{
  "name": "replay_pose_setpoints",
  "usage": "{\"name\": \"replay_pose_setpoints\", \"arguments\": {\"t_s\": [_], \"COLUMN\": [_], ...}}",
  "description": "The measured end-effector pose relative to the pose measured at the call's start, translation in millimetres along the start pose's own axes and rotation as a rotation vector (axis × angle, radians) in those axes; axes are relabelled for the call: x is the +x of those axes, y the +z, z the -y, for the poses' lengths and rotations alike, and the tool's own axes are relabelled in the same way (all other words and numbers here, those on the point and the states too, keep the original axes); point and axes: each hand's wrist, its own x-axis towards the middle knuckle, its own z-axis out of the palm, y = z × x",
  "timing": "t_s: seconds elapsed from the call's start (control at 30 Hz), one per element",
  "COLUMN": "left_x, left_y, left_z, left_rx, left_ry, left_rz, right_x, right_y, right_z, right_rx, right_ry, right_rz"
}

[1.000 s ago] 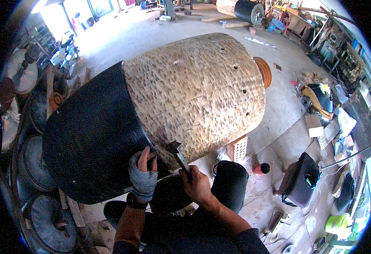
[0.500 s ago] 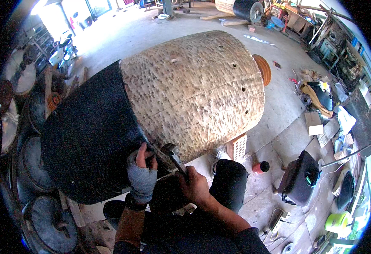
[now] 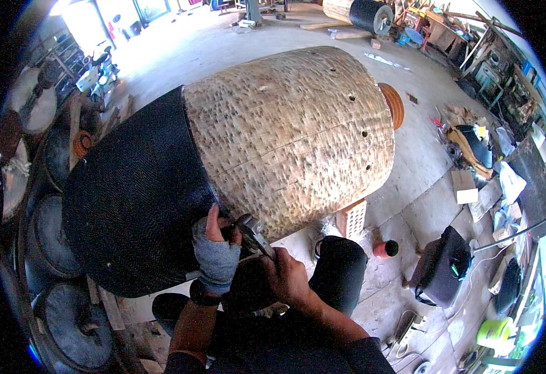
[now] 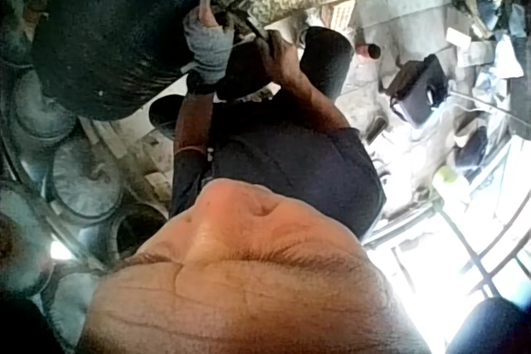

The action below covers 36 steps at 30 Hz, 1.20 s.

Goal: The person attaches a dark flexible mesh material to a large woven wooden structure using a hammer and small fasteners, repeatedly striking the edge of the mesh to secure it around the circumference.

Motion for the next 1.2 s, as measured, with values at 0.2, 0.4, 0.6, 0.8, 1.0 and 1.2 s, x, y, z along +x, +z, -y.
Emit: {"name": "replay_pose_setpoints", "arguments": {"t_s": [0.2,0.4,0.6,0.8,1.0,1.2], "left_x": [-4,-1,0,-8,-20,-19], "left_y": [-1,-1,2,-1,19,32], "left_z": [-1,-1,2,4,39,48], "left_rx": [-0.010,0.061,0.085,0.020,0.140,0.168], "left_ry": [-0.021,0.105,0.123,0.047,0.233,0.337], "left_rz": [0.007,-0.100,-0.121,-0.071,-0.305,-0.387], "right_x": [3,1,1,1,4,-7], "right_y": [-2,-2,-5,-5,-1,-4], "right_z": [3,-2,-1,2,-1,-12], "right_rx": [-0.090,-0.176,-0.148,-0.125,-0.181,-0.064], "right_ry": [-0.068,-0.081,-0.084,-0.012,-0.111,-0.220], "right_rz": [0.027,0.048,0.022,0.053,0.039,-0.056]}}
